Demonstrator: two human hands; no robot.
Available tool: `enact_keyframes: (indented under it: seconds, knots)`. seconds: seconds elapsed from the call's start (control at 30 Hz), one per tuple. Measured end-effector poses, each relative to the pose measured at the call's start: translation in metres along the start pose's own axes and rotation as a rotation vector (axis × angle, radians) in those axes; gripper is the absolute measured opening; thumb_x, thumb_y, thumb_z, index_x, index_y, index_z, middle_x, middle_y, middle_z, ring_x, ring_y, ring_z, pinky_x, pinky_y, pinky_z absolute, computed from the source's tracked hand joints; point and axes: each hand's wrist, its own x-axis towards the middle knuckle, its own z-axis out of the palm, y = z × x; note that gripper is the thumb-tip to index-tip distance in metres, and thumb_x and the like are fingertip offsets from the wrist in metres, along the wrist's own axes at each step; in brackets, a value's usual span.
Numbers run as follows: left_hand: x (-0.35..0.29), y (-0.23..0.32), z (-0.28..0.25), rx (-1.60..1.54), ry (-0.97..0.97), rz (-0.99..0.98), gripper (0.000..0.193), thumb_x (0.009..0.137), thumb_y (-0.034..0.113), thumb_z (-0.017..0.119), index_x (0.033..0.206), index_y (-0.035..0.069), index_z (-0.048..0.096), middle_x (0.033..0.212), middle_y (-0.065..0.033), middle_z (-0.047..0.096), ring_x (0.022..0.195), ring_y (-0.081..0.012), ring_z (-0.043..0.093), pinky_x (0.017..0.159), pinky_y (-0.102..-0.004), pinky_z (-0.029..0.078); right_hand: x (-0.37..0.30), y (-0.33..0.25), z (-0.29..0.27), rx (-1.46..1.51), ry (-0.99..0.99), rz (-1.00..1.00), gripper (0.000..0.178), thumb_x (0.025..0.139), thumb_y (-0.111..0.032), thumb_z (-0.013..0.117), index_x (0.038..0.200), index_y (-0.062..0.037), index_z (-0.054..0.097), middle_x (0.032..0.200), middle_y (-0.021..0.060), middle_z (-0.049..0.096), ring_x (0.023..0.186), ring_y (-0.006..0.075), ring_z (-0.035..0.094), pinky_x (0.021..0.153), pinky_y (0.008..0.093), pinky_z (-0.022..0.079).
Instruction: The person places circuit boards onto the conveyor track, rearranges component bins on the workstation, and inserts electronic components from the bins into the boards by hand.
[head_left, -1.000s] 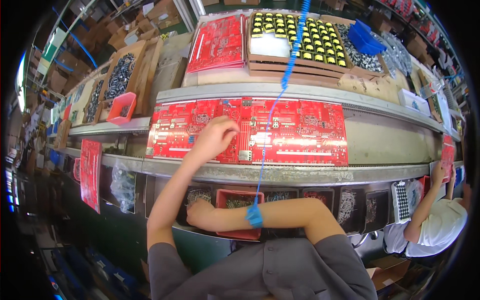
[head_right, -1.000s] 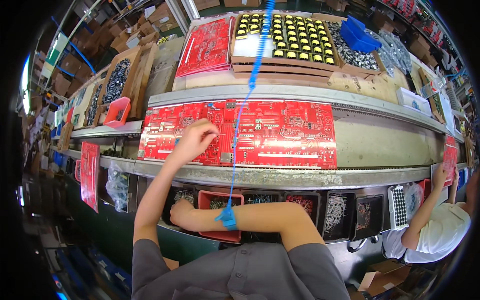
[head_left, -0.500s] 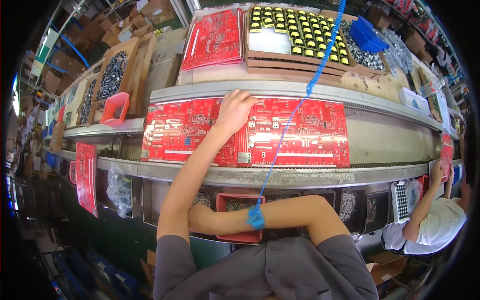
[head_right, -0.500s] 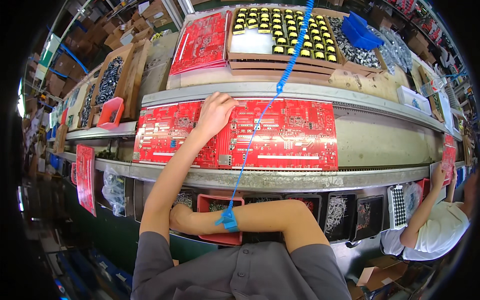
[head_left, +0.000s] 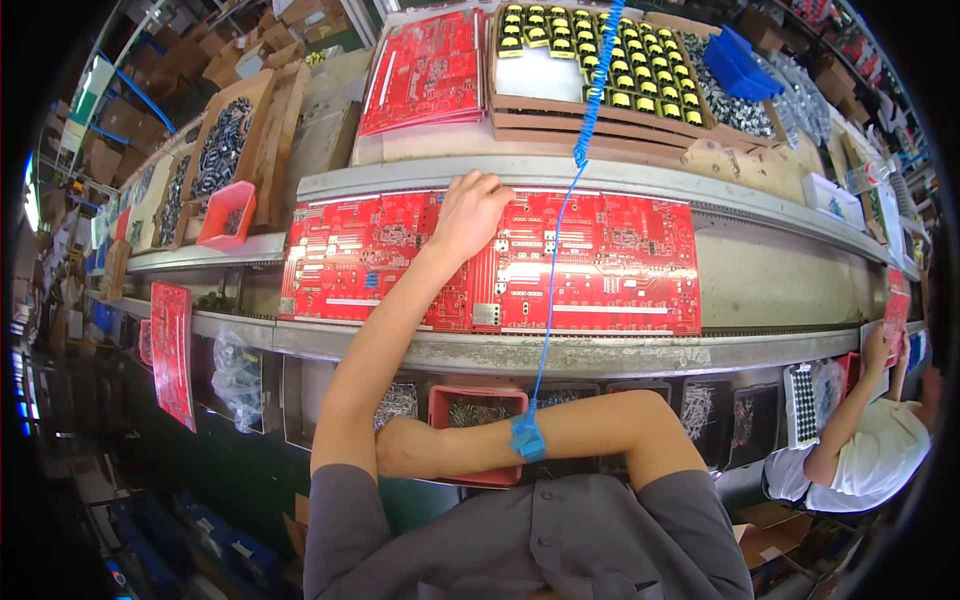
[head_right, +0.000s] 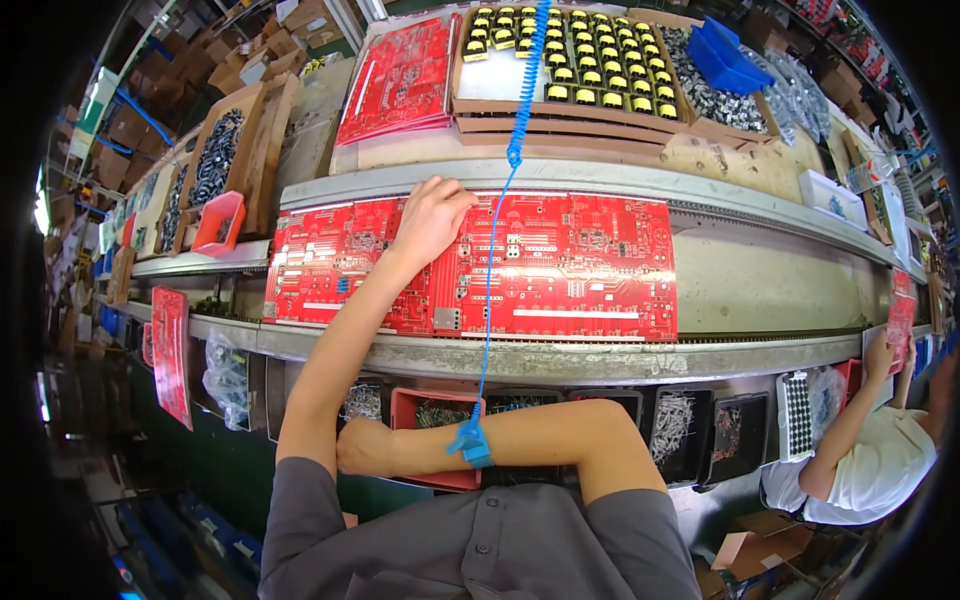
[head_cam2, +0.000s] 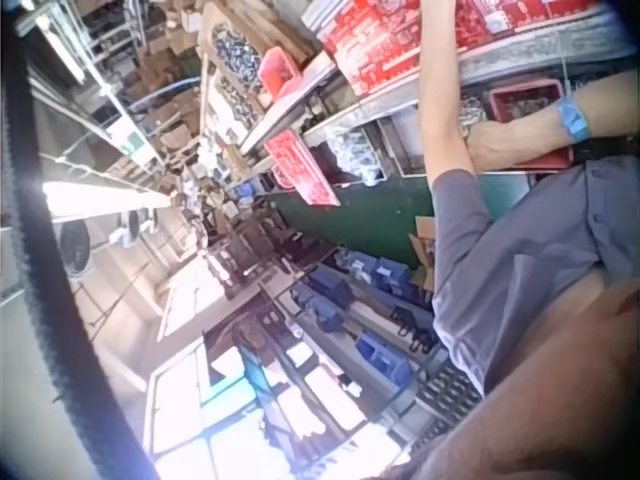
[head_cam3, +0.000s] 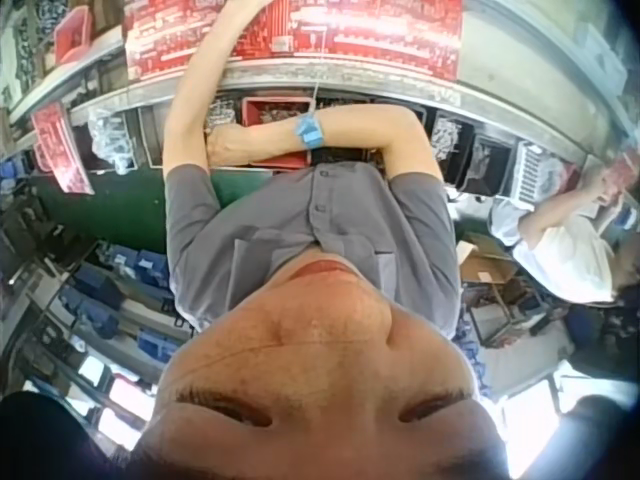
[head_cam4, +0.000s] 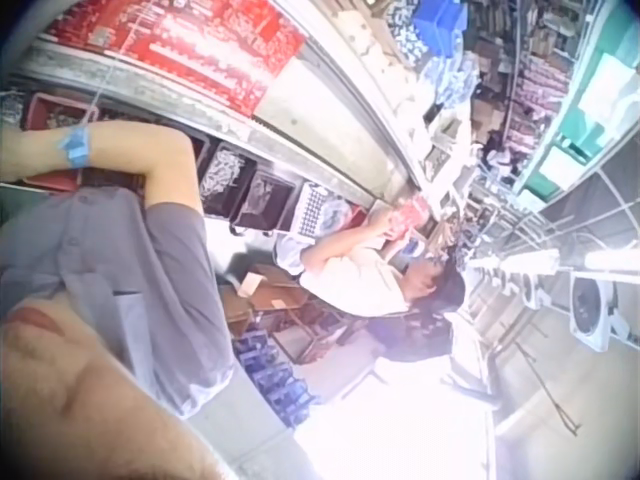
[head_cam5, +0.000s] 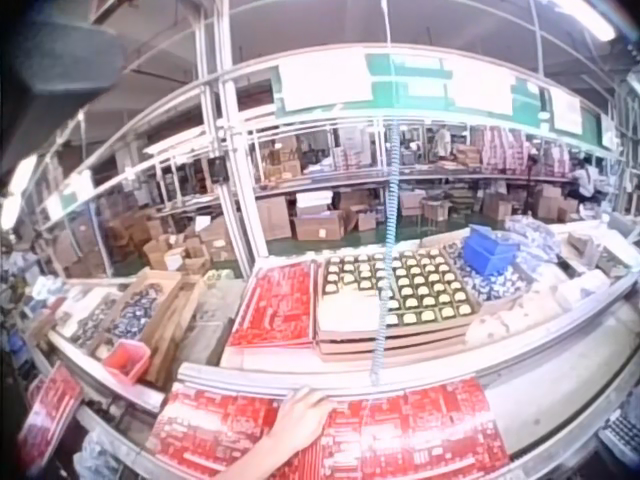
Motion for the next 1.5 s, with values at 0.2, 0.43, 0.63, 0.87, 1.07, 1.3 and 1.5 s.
enact_keyframes:
  seconds: [0.2,0.43,0.63,0.87,1.07,1.3,1.5]
  knots:
    - [0.000,0.001,-0.002,-0.014,0.006,-0.001,0.011,0.076,0.007,0.065,0.086,0.009,0.068,0.083,-0.0031,0.060,0.086,-0.0221,0.056,0.080,-0.0374,0.044,-0.005,-0.001,-0.010,0.141,0.003,0.027,0.012,0.074,-0.011,0.056,0.074,-0.0056,0.066,0.076,0.0125,0.067,0.072,0.0299,0.067,0.057,0.0404,0.052]
    - [0.000,0.000,-0.003,-0.028,-0.015,0.000,0.011,0.076,0.006,0.065,0.086,0.009,0.068,0.084,-0.0032,0.061,0.086,-0.0222,0.056,0.080,-0.0373,0.045,-0.006,0.000,-0.017,0.164,0.060,0.111,0.012,0.075,-0.013,0.055,0.071,-0.0079,0.065,0.070,0.0109,0.066,0.064,0.0287,0.065,0.052,0.0415,0.048]
    - [0.000,-0.001,-0.002,-0.030,-0.015,0.009,0.011,0.076,0.006,0.065,0.086,0.008,0.069,0.083,-0.0037,0.061,0.086,-0.0222,0.056,0.081,-0.0368,0.045,0.002,-0.009,-0.014,-0.230,0.000,0.212,0.011,0.075,-0.016,0.057,0.069,-0.0148,0.065,0.067,0.0041,0.065,0.059,0.0218,0.061,0.047,0.0354,0.037]
    - [-0.008,-0.006,-0.008,0.045,-0.008,0.030,0.014,0.076,0.007,0.063,0.088,0.007,0.070,0.087,-0.0035,0.062,0.091,-0.0214,0.057,0.083,-0.0360,0.045,-0.010,-0.013,-0.051,-0.329,-0.052,0.220,0.012,0.072,-0.019,0.060,0.063,-0.0140,0.067,0.067,0.0024,0.064,0.069,0.0214,0.058,0.056,0.0325,0.036]
    - [-0.017,0.001,-0.014,0.166,-0.039,0.114,0.021,0.076,0.008,0.059,0.095,0.003,0.068,0.104,-0.0049,0.060,0.101,-0.0209,0.054,0.085,-0.0352,0.043,-0.033,-0.006,-0.083,-0.427,-0.035,0.266,0.012,0.066,-0.020,0.062,0.067,-0.0115,0.071,0.069,0.0020,0.060,0.072,0.0195,0.050,0.060,0.0312,0.033]
    - [-0.013,0.014,-0.018,0.381,-0.101,0.176,0.028,0.077,0.010,0.058,0.102,0.000,0.064,0.120,-0.0103,0.053,0.113,-0.0254,0.047,0.092,-0.0380,0.040,-0.059,-0.003,-0.095,-0.469,-0.005,0.312,0.013,0.063,-0.021,0.062,0.065,-0.0117,0.071,0.069,0.0031,0.060,0.075,0.0200,0.052,0.062,0.0305,0.036]
    - [-0.013,0.024,-0.034,0.362,-0.089,0.074,0.028,0.078,0.009,0.059,0.106,0.002,0.062,0.120,-0.0110,0.053,0.112,-0.0268,0.048,0.092,-0.0403,0.041,-0.100,0.004,-0.128,-0.464,0.094,0.322,0.012,0.066,-0.016,0.060,0.069,-0.0043,0.063,0.073,0.0049,0.056,0.080,0.0202,0.053,0.071,0.0313,0.044]
